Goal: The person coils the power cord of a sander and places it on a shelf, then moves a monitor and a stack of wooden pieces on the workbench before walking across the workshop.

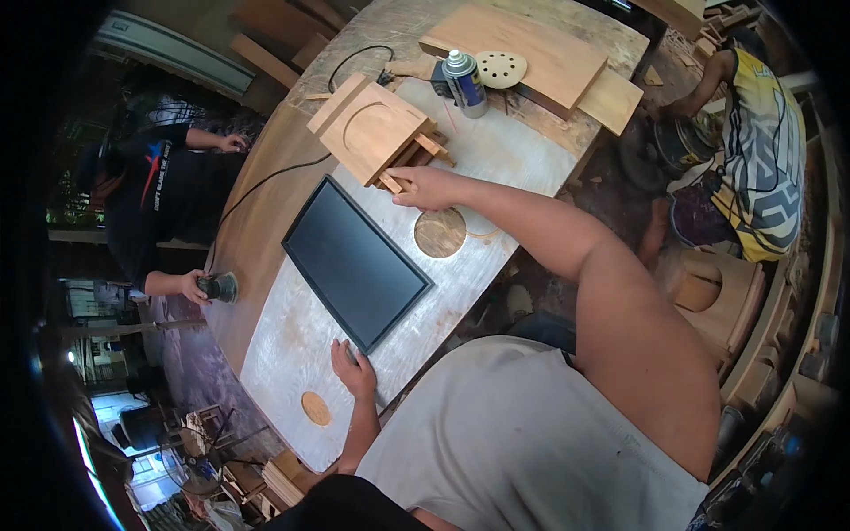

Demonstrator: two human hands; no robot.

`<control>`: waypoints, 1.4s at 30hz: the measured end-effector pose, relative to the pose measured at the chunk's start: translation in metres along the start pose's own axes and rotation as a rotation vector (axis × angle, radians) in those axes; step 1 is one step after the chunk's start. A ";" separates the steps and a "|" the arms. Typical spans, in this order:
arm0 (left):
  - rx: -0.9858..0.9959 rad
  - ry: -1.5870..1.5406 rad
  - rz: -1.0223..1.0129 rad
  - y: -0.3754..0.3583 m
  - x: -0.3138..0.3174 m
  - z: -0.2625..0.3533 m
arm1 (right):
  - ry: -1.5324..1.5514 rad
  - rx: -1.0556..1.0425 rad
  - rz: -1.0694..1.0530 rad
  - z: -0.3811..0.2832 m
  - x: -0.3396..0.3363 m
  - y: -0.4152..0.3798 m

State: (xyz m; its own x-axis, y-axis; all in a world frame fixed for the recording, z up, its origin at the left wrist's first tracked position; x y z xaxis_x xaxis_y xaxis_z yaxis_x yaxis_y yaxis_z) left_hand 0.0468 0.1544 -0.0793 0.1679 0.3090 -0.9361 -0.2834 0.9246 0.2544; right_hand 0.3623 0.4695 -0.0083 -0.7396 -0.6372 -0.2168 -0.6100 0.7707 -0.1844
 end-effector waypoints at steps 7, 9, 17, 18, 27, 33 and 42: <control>0.010 -0.026 0.005 0.000 0.004 0.000 | -0.028 -0.162 0.180 0.054 -0.003 -0.065; 0.008 -0.019 -0.013 -0.001 0.004 0.002 | -0.040 -0.158 0.244 0.073 -0.001 -0.086; 0.038 0.001 -0.008 -0.004 0.008 0.006 | 0.006 -0.173 0.400 0.123 0.009 -0.108; 0.025 0.011 0.001 -0.004 0.006 0.006 | -0.003 -0.195 0.382 0.121 0.010 -0.108; 0.023 0.030 -0.013 -0.005 0.006 0.009 | -0.024 -0.202 0.433 0.128 0.013 -0.105; 0.021 0.006 -0.031 -0.001 0.008 0.005 | -0.011 -0.150 0.433 0.120 0.010 -0.107; -0.020 -0.048 -0.003 -0.003 -0.002 0.003 | -0.052 -0.103 0.583 0.123 0.016 -0.107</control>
State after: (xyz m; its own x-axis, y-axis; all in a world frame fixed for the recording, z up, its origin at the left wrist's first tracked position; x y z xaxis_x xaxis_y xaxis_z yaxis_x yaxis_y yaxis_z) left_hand 0.0497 0.1516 -0.0777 0.2134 0.3167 -0.9242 -0.3017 0.9211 0.2459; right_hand 0.4507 0.3761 -0.1104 -0.9474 -0.1064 -0.3018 -0.1343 0.9883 0.0730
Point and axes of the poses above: each hand's wrist, its own y-axis towards the middle knuckle, its own x-axis out of the palm, z = x × y, the point moved 6 cm from there along y, towards the middle knuckle, and after that the axes turned 4 degrees about y, right-handed, at the moved point
